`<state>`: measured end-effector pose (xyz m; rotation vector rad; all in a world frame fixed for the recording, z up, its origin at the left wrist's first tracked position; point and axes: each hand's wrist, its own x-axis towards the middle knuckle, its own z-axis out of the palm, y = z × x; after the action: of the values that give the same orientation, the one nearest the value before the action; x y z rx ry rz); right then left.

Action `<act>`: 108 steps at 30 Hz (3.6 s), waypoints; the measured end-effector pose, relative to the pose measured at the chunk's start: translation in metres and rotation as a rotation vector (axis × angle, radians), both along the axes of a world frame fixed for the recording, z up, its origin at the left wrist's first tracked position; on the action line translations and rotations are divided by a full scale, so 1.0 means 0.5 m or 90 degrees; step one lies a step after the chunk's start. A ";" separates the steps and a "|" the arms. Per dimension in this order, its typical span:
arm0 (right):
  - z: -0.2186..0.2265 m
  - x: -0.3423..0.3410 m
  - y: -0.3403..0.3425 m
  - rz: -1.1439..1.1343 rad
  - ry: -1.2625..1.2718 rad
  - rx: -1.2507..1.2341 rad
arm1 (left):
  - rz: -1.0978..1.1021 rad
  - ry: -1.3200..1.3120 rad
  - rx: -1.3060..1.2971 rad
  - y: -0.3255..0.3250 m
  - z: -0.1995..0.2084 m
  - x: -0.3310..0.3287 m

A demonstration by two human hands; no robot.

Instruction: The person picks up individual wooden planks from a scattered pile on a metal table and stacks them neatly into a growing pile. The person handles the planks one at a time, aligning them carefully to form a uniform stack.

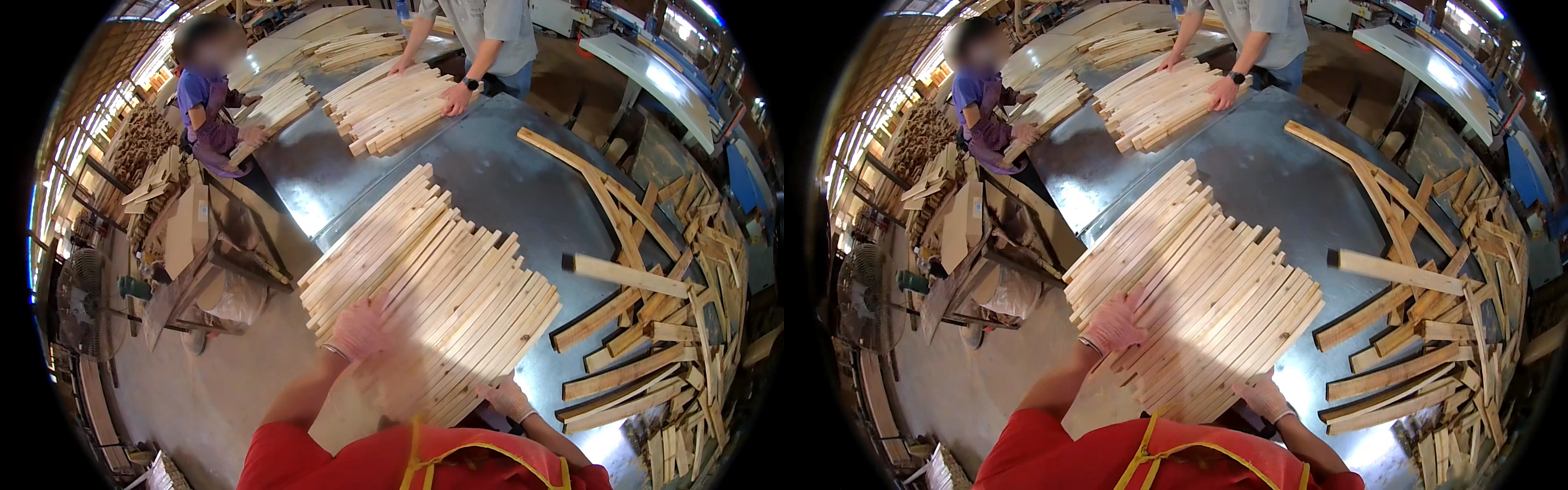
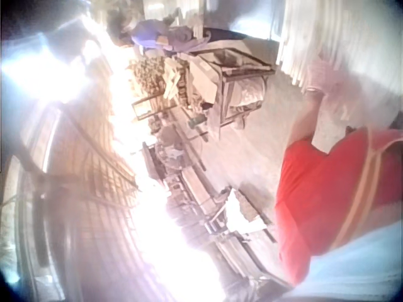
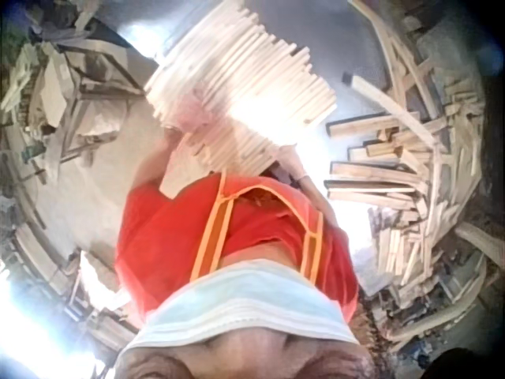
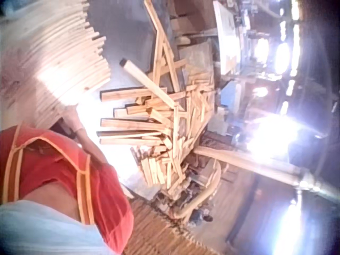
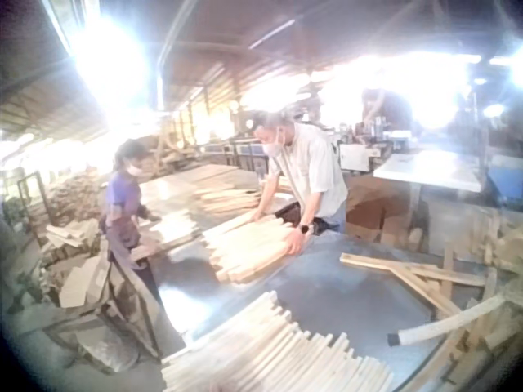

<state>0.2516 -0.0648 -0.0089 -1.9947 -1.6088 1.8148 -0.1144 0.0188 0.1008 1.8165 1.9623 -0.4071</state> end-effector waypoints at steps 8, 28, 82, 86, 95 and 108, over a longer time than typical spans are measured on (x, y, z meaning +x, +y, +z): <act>0.029 -0.133 0.147 0.159 -0.046 0.021 | 0.073 0.016 0.173 0.151 -0.091 -0.113; 0.080 0.286 0.377 0.120 -0.544 0.586 | -0.178 -0.021 0.369 0.110 -0.170 -0.077; 0.204 -0.168 0.041 0.249 -0.148 0.671 | -0.405 -0.119 0.508 -0.165 -0.034 0.066; 0.210 -0.166 0.092 0.379 -0.145 0.624 | -0.454 -0.161 0.413 -0.109 0.073 0.068; 0.247 0.015 0.179 0.074 -0.172 0.836 | -0.118 -0.113 0.277 -0.056 -0.096 -0.027; -0.010 0.700 0.164 -0.470 -0.467 0.340 | 0.092 0.036 0.272 0.008 -0.135 -0.119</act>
<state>0.6018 0.0173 -0.0140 -2.5596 -0.9907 0.3737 -0.1740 0.0231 0.0335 1.9029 2.3388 0.0125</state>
